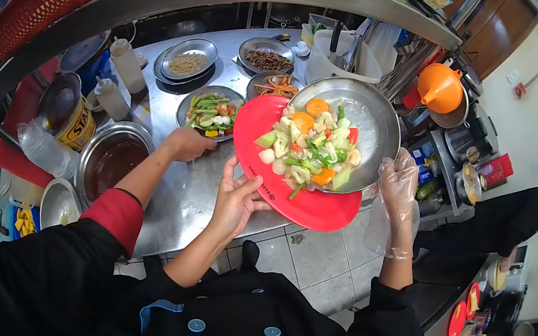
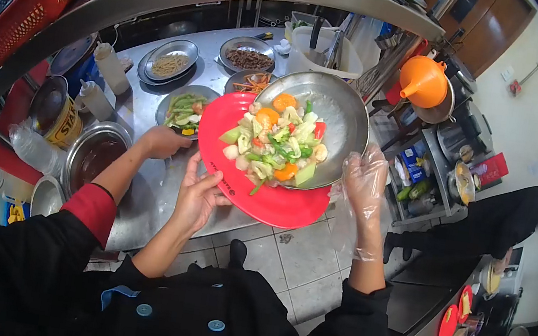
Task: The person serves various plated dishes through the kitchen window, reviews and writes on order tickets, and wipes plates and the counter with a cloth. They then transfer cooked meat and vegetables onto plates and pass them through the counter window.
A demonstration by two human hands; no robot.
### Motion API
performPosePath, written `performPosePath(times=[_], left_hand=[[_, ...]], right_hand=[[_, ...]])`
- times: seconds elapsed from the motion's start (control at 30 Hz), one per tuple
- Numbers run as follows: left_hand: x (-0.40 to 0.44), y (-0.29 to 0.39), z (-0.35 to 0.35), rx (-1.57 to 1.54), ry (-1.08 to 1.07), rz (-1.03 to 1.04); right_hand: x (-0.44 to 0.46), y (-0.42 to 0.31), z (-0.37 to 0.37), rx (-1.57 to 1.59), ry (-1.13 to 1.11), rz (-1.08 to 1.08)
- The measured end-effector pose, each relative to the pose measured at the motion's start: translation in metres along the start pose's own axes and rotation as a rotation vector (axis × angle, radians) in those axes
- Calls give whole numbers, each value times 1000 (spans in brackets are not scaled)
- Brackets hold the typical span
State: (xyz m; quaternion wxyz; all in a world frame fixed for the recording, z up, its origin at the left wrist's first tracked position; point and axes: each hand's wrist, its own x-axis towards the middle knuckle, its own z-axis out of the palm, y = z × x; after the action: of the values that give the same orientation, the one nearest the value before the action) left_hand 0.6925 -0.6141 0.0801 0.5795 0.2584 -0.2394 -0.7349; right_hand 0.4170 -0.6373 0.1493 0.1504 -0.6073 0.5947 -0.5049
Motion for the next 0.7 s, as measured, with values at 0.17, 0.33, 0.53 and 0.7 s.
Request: performPosePath(times=[0.17,0.33,0.53,0.7], left_hand=[[-5,5,2,24,-5,44],[-10,10,2,-6,3,41],[-12,16,-4,5,-24,51],[-16,22,-5,31,-33,40]], right_hand=[[5,-22,-16,-147,-6,160],[7,-29,-21,-54,46,15],[11,-49,-30,-183,123,-88],[22,-66,-19,-390,136,-334]])
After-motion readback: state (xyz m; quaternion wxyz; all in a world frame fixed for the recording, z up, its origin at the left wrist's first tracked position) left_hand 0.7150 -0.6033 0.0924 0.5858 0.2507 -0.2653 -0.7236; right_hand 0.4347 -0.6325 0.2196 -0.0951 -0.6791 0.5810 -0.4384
